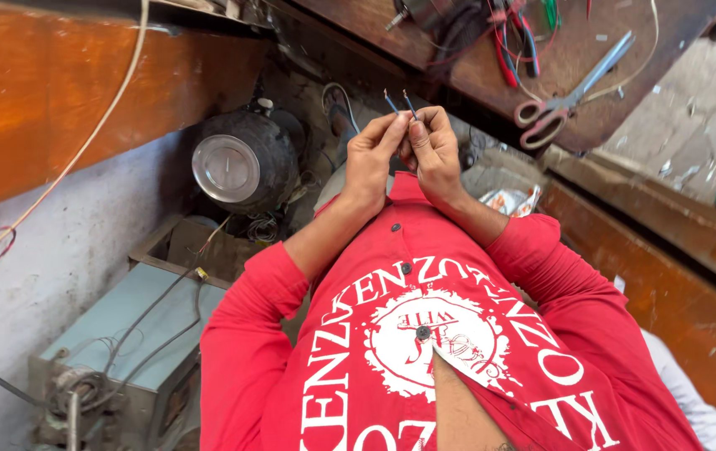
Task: The person disassembles a small electric motor using a screwdriver and pliers, then strips and twists wires before connecting them to a power source to test the motor. The person uses a screwdriver to remove screws, pliers to adjust components, and handles wires to complete the connections.
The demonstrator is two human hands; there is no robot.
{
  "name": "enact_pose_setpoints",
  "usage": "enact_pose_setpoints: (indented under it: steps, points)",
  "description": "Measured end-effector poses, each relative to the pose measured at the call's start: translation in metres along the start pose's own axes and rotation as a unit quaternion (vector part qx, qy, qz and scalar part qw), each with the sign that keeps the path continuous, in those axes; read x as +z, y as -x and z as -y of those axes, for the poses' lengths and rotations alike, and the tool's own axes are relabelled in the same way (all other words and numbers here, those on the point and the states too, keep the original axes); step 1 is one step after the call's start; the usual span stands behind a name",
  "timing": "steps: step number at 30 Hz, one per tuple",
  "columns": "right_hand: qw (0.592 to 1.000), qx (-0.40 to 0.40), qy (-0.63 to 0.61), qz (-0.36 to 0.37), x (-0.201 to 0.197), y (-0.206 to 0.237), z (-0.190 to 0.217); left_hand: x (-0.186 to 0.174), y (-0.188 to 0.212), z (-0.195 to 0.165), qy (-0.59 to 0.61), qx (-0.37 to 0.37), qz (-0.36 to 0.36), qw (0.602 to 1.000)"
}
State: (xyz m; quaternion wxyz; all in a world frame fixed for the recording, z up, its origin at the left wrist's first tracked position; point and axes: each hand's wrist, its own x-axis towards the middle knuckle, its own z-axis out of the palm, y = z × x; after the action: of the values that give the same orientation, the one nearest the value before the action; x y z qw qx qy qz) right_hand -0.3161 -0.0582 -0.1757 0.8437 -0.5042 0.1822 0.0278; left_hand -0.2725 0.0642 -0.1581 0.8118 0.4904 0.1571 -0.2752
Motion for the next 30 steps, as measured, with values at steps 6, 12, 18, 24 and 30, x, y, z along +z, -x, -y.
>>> enact_pose_setpoints:
  steps: [6, 12, 18, 24, 30]
  points:
    - [0.971, -0.097, 0.136, -0.171, -0.048, -0.003, -0.023, -0.029, -0.037, 0.052, 0.020, -0.096, -0.019, 0.995]
    - [0.938, -0.176, 0.243, -0.171, -0.076, -0.048, -0.032, -0.037, -0.071, 0.064, -0.025, -0.157, -0.072, 0.985]
    - [0.844, -0.197, 0.495, -0.070, -0.088, -0.090, -0.023, -0.026, -0.084, 0.060, -0.030, -0.159, -0.103, 0.981]
    - [0.835, -0.167, 0.520, -0.068, -0.101, -0.075, -0.020, -0.020, -0.083, 0.059, -0.046, -0.152, -0.099, 0.982]
    - [0.809, -0.279, 0.507, -0.108, -0.097, -0.060, -0.020, -0.015, -0.090, 0.060, -0.064, -0.071, -0.095, 0.991]
